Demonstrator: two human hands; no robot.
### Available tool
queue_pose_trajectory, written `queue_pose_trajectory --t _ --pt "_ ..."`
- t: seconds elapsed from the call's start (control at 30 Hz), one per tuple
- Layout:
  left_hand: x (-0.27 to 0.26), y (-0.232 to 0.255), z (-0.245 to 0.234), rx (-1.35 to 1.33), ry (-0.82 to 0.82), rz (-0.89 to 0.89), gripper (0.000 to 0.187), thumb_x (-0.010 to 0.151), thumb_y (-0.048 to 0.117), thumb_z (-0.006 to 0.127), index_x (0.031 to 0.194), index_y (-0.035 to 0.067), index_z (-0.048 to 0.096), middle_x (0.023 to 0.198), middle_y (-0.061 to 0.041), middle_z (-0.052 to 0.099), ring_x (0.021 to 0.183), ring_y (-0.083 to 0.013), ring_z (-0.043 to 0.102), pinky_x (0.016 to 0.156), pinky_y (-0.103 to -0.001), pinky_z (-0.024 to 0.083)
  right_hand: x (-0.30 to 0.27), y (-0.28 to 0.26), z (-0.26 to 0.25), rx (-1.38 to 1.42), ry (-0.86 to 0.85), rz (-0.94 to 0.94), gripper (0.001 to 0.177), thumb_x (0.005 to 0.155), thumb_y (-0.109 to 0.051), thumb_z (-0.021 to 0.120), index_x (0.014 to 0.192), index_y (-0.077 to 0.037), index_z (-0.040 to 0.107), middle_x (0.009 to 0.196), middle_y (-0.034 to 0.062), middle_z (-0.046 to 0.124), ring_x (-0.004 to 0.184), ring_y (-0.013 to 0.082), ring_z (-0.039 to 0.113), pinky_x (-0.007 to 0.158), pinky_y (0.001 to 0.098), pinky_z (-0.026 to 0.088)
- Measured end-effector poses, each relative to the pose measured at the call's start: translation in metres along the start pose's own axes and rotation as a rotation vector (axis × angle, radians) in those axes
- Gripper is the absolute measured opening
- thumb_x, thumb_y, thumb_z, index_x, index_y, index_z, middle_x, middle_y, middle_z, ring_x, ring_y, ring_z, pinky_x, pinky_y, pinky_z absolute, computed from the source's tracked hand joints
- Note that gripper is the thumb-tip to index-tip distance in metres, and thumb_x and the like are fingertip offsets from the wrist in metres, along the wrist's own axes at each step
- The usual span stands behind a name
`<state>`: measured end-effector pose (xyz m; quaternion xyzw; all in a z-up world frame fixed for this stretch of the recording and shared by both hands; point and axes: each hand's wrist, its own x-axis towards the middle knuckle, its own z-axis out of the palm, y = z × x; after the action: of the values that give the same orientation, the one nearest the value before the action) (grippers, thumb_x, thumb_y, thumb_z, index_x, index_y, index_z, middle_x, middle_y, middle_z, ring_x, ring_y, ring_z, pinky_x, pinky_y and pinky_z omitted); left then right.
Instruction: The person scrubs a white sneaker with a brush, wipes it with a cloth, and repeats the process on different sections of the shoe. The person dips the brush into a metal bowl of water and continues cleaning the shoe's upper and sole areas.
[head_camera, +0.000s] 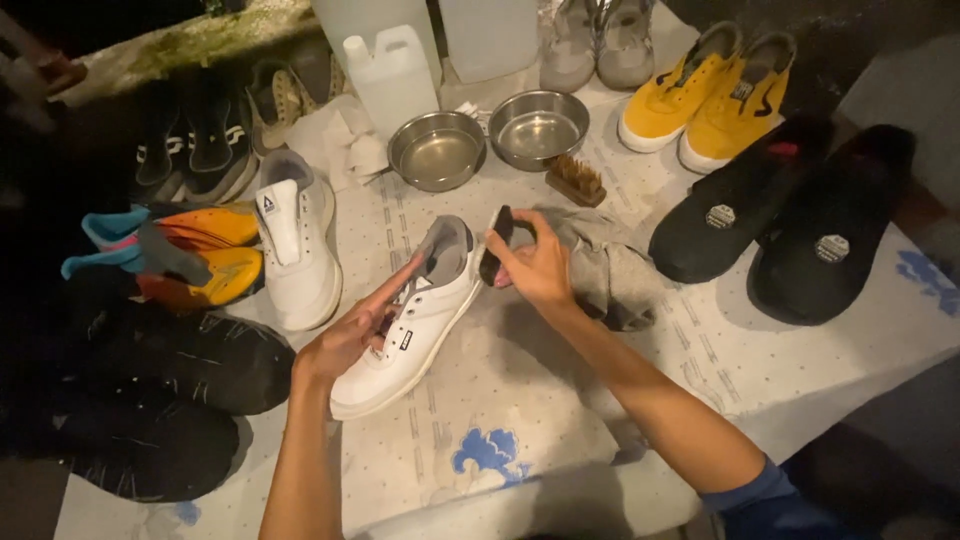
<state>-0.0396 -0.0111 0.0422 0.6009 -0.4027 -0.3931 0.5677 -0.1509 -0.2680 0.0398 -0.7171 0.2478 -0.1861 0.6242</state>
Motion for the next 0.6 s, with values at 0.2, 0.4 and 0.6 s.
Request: queue_pose_trajectory --t 0.2,0.4,0.6 --pt "0.0 0.0 -0.003 -0.004 0.009 -0.013 0.124 0.064 0.088 0.058 0.162 0.022 0.021 0.161 -0.012 0.036 0.125 -0.0291 0.058 0.07 -0.032 0.064 -0.035 -0.026 0.014 -0.009 -0.035 -0.094 0.059 0.092 -0.036 0.075 0.138 -0.007 0.053 0.061 0.0133 0.069 0.054 0.0212 0.069 0.058 0.0287 0.056" --pt "0.0 -0.004 -0.007 -0.014 0.01 -0.036 0.123 0.064 0.088 0.057 0.163 0.025 0.02 0.135 -0.015 0.062 0.111 -0.0249 0.066 0.069 -0.031 0.064 0.006 0.01 0.004 0.117 -0.026 0.064 0.065 0.091 -0.045 0.075 0.14 -0.013 0.046 0.067 0.0129 0.072 0.055 0.0211 0.074 0.057 0.0296 0.061" --pt "0.001 -0.005 -0.008 0.014 0.032 -0.031 0.126 0.06 0.093 0.054 0.163 0.026 0.022 0.128 -0.018 0.067 0.103 -0.0248 0.068 0.068 -0.032 0.064 -0.055 -0.031 0.016 0.179 -0.084 -0.018 0.072 0.085 -0.033 0.081 0.141 -0.003 0.046 0.062 0.011 0.066 0.054 0.0214 0.071 0.054 0.0279 0.052"
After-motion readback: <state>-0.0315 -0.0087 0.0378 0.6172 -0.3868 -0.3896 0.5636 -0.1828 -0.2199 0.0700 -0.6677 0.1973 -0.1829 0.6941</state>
